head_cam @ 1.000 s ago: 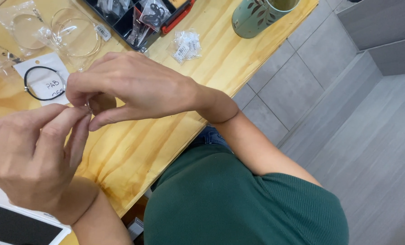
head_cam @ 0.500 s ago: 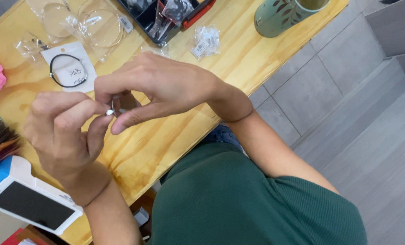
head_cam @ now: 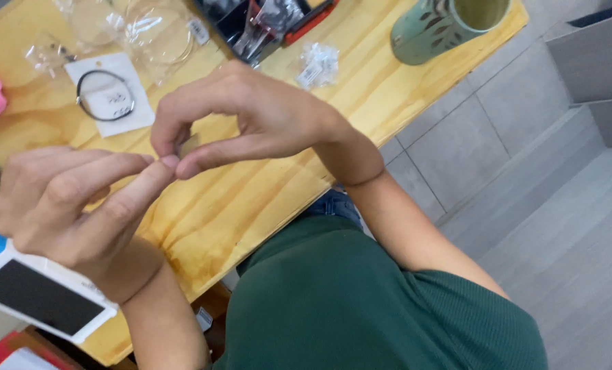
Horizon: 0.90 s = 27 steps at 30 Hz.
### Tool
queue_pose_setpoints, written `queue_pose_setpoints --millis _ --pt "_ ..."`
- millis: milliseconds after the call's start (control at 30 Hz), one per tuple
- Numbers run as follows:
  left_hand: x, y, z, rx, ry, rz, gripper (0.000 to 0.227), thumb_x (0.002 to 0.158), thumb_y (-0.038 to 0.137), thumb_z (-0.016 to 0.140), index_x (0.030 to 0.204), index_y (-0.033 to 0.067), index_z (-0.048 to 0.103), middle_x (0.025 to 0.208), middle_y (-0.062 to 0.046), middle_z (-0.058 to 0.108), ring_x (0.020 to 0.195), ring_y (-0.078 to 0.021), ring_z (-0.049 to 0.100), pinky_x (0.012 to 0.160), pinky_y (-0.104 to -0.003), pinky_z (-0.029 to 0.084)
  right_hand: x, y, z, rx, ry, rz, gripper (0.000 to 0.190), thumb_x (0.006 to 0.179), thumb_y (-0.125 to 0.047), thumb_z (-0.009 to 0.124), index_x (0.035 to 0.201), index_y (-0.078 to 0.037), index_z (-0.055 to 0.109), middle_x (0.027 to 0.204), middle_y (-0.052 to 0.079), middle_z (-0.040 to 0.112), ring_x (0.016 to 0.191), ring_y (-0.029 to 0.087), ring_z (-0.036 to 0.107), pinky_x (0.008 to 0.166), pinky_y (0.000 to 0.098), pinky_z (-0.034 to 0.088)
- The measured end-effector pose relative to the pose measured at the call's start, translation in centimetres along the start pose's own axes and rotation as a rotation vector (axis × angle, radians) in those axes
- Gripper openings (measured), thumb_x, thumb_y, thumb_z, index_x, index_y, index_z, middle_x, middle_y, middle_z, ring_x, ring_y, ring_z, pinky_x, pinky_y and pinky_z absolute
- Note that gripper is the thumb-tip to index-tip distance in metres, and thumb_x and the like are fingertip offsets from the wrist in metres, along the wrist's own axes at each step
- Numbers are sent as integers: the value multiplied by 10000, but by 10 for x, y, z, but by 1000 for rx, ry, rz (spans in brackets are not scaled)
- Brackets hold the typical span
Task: The person handles small jewelry items and places them into clear plastic bags on a wooden table. They seal the bags and arrange them alongside other packaged items and a black organizer tray.
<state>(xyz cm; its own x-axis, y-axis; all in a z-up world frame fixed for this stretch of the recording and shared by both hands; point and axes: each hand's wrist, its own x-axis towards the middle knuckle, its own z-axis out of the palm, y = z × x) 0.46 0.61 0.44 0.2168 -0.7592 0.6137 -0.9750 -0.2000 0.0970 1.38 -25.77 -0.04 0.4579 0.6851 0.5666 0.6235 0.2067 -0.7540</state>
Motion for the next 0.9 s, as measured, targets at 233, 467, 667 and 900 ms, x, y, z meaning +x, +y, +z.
queue_pose_setpoints --millis 233,467,667,900 --pt "14 24 18 107 321 -102 59 974 2 882 940 18 836 940 -109 726 794 -245 645 694 -387 457 -5 -5 8 36 64 142 100 1017 -50 738 1046 40 705 977 148 704 879 231 683 814 325 578" --pt "21 28 12 87 289 -130 78 1023 4 813 994 64 854 949 -52 753 779 -218 669 716 -373 478 -10 -7 11 -39 140 245 100 992 -65 766 1000 27 727 949 142 657 844 220 626 774 314 492" --pt "24 32 11 85 292 -128 112 1004 -42 844 916 27 835 888 -82 766 748 -238 663 700 -370 459 -7 -10 11 -81 129 215 75 995 -40 770 997 25 733 956 132 662 849 216 637 770 310 516" --pt "25 37 9 69 275 -208 133 1007 -1 772 894 43 827 904 -68 783 774 -238 683 734 -375 431 -5 -6 9 -61 66 154 92 1006 -72 756 1006 0 698 931 98 676 825 198 636 769 298 539"
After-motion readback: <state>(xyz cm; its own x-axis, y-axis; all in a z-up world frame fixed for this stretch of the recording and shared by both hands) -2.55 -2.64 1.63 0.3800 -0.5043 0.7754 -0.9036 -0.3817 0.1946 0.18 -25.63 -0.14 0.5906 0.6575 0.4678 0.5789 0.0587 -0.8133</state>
